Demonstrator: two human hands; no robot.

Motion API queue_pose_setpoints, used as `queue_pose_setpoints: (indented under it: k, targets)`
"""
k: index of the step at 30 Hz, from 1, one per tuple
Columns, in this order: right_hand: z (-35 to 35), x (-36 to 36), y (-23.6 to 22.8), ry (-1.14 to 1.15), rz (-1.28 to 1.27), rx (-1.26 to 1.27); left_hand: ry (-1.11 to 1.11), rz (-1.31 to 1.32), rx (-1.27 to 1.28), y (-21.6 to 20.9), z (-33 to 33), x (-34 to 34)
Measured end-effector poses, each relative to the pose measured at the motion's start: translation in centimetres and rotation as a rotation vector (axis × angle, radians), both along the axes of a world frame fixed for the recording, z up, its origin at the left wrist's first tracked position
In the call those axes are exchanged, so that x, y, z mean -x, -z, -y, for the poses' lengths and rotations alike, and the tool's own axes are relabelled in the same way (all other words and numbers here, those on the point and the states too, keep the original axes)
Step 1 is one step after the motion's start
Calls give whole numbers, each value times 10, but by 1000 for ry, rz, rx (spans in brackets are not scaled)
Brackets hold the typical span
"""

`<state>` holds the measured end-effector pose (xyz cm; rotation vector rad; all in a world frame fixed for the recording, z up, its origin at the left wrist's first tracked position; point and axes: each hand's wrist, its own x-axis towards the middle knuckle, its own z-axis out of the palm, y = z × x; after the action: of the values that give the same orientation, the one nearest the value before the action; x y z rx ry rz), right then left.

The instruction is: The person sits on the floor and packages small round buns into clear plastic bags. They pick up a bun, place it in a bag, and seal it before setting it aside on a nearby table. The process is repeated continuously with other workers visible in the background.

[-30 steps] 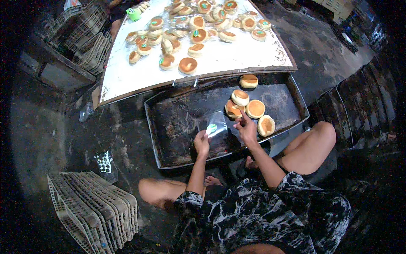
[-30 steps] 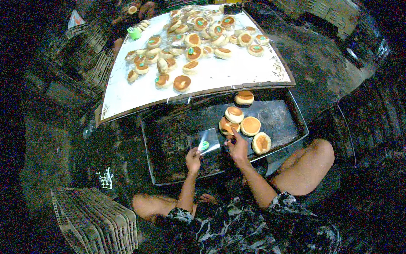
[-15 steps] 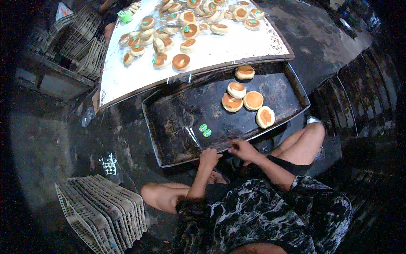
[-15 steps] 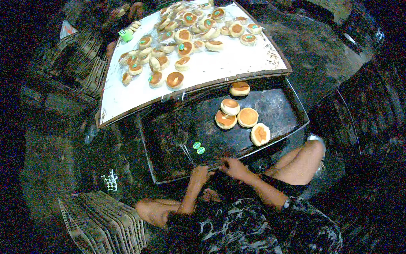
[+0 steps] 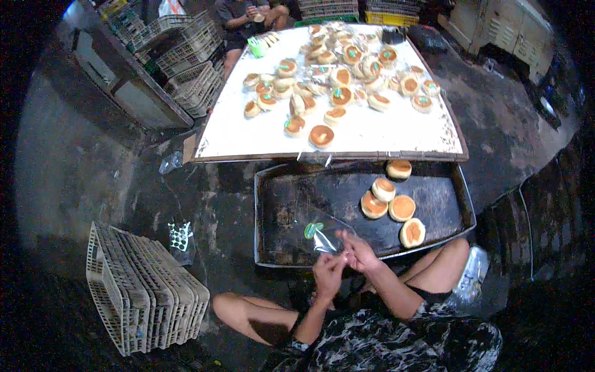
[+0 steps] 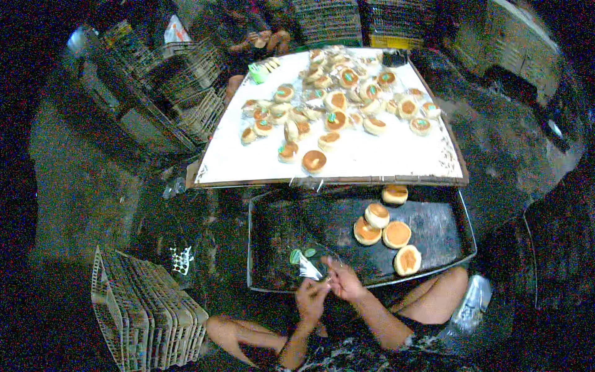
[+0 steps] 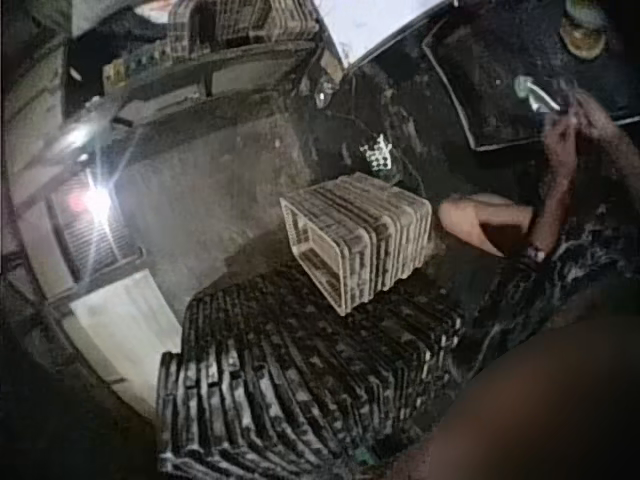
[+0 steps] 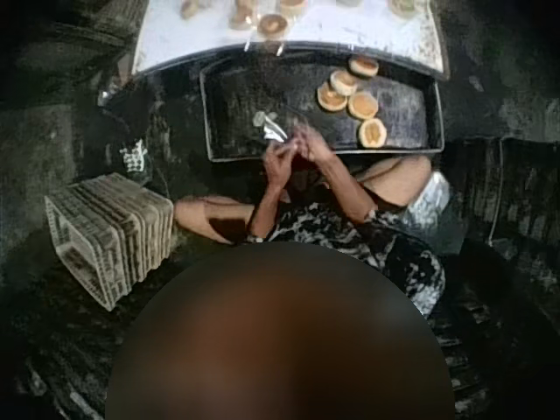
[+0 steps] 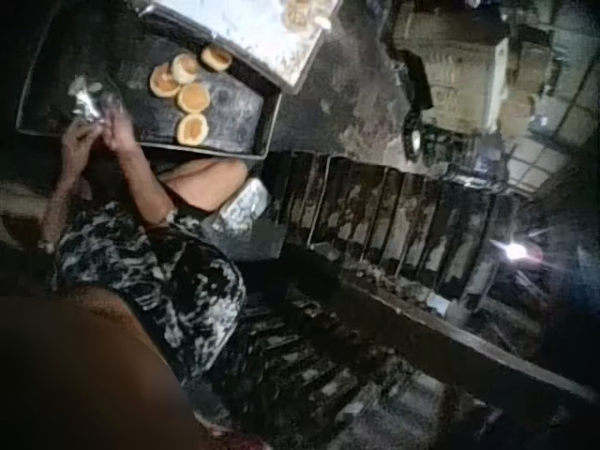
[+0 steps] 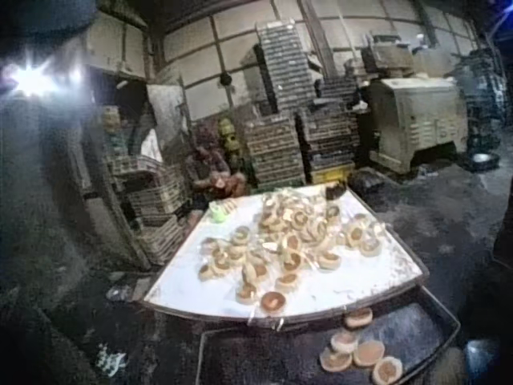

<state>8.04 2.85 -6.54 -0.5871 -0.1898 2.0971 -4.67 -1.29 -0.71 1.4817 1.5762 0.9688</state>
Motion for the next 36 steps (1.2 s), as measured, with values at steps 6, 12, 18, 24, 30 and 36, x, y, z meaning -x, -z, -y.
queue_pose_setpoints:
  k: [6, 12, 18, 24, 30, 36]
  targets:
    - [-4, 54, -49, 6, -453, 27, -341, 1394, 284, 25, -25, 17]
    - [-77, -22, -28, -39, 1625, -470, -654, 1349, 310, 55, -10, 90]
    - [-114, -104, 74, 92, 2194, -521, -685, 1242, 160, 31, -10, 107]
    - [27, 27, -13, 389, 1652, -1572, -707, 1304, 69, 42, -9, 78]
    - [57, 52, -47, 350, 1626, -1341, -417, 1364, 422, 37, 2, 50]
    - [45, 59, -48, 282, 1526, -1192, -251, 1501, 443, 12, 2, 30]
